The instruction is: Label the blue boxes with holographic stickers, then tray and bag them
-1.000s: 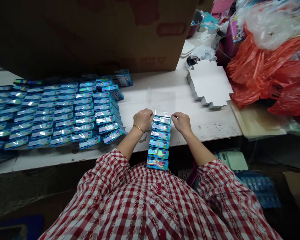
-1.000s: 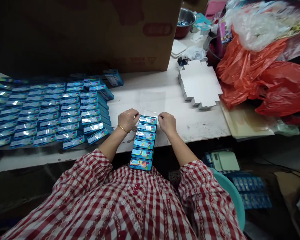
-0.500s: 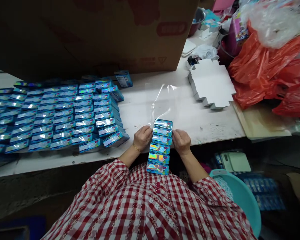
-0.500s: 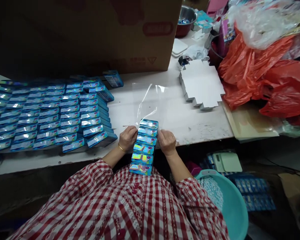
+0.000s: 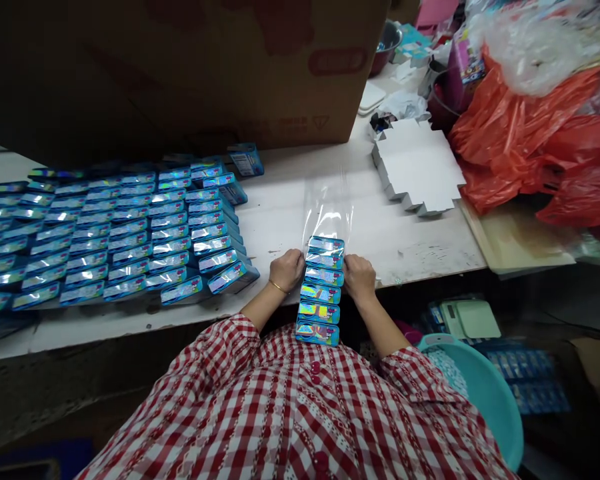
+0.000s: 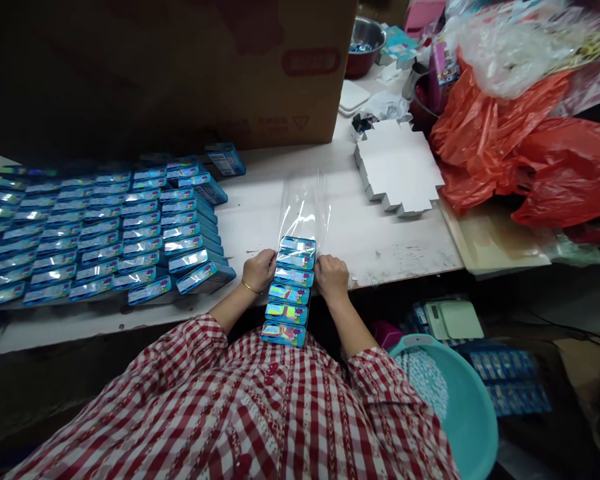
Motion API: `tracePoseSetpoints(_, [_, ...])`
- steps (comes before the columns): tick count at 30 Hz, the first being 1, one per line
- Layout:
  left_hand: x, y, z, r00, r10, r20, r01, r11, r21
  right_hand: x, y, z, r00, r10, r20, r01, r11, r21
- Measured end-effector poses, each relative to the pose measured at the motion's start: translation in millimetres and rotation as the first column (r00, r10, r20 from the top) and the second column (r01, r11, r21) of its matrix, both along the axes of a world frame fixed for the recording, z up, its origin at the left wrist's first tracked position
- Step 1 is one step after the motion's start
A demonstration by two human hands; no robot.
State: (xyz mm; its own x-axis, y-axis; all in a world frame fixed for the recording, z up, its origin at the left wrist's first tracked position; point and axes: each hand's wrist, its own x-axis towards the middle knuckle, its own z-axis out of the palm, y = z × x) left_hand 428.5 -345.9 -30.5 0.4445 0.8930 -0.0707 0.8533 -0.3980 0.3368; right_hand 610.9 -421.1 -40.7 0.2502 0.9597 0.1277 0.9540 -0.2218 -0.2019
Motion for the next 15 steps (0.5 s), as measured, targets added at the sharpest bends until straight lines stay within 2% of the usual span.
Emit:
tracePoseSetpoints(5, [-23, -22, -4.7, 0.989, -0.135, -0.053, 0.137, 0.990, 0.020, -4, -31, 6.2, 0.973, 0.190, 0.130, -0.204, 0.974, 0.098])
tracePoseSetpoints(9, [-46, -51, -9.1, 0.964, -0.265, -0.029, 0.266, 0.963, 0.029, -15, -68, 11.8, 0.939, 0.319, 0.124, -0.338, 0.921, 0.191])
tracePoseSetpoints(13, [-71, -73, -5.9, 0.878, -0.478, 0.034, 0.475, 0.877, 0.070, -16, -103, 13.8, 0.893, 0.444, 0.066, -0.449, 0.875, 0.182])
tracePoseSetpoints(15, [-84, -81, -2.6, 0.819, -0.571, 0.061, 0.567, 0.821, 0.070, -14, -121, 11.2, 0.842, 0.537, 0.051, -0.535, 0.820, 0.205])
